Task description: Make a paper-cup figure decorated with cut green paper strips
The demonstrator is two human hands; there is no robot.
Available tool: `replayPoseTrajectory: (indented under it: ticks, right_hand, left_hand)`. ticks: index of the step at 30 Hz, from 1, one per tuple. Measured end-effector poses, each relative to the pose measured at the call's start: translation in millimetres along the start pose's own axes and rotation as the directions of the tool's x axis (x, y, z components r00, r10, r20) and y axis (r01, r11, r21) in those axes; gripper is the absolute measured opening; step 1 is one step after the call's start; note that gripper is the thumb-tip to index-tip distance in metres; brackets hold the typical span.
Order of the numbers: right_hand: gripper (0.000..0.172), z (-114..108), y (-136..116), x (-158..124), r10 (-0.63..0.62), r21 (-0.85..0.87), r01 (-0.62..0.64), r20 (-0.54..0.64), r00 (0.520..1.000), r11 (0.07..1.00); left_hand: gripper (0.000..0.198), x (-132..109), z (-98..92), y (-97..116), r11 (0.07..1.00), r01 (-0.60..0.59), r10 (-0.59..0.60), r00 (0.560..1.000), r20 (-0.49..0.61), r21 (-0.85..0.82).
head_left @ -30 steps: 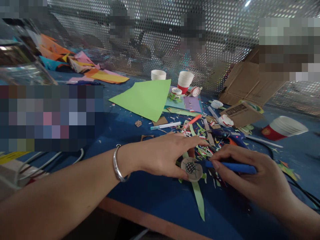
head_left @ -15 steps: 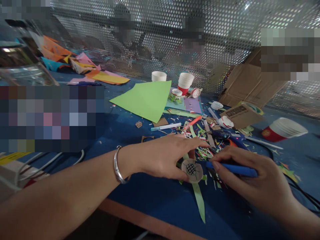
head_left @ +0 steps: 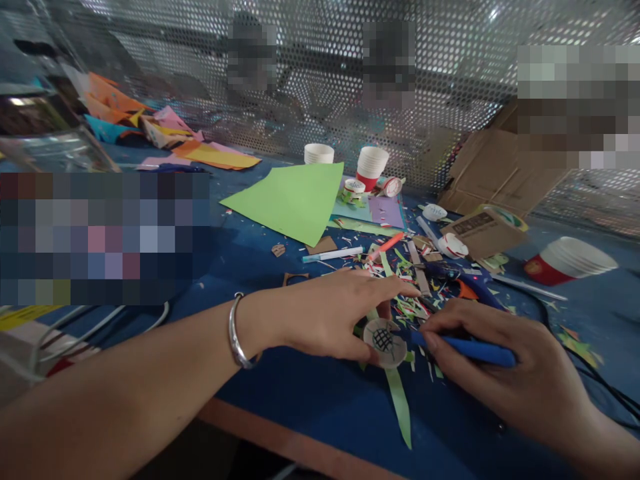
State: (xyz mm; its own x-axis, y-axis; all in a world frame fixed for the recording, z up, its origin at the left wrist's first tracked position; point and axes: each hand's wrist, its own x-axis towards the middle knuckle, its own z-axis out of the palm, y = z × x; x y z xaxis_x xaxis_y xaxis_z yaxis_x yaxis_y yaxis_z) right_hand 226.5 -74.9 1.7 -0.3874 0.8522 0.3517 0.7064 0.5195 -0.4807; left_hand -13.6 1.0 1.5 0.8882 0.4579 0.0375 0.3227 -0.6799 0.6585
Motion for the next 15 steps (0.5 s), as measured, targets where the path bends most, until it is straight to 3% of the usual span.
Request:
replayPoseTrajectory:
  ticks: [15]
  right_hand:
    - [0.013,-0.7,-0.6,1.1,0.015,0.002,-0.014,-0.043,0.999,1.0]
  left_hand:
    - [0.083,-0.3,-0.7,0.2,1.0,0.003,-0.003,1.0,0.006,0.001]
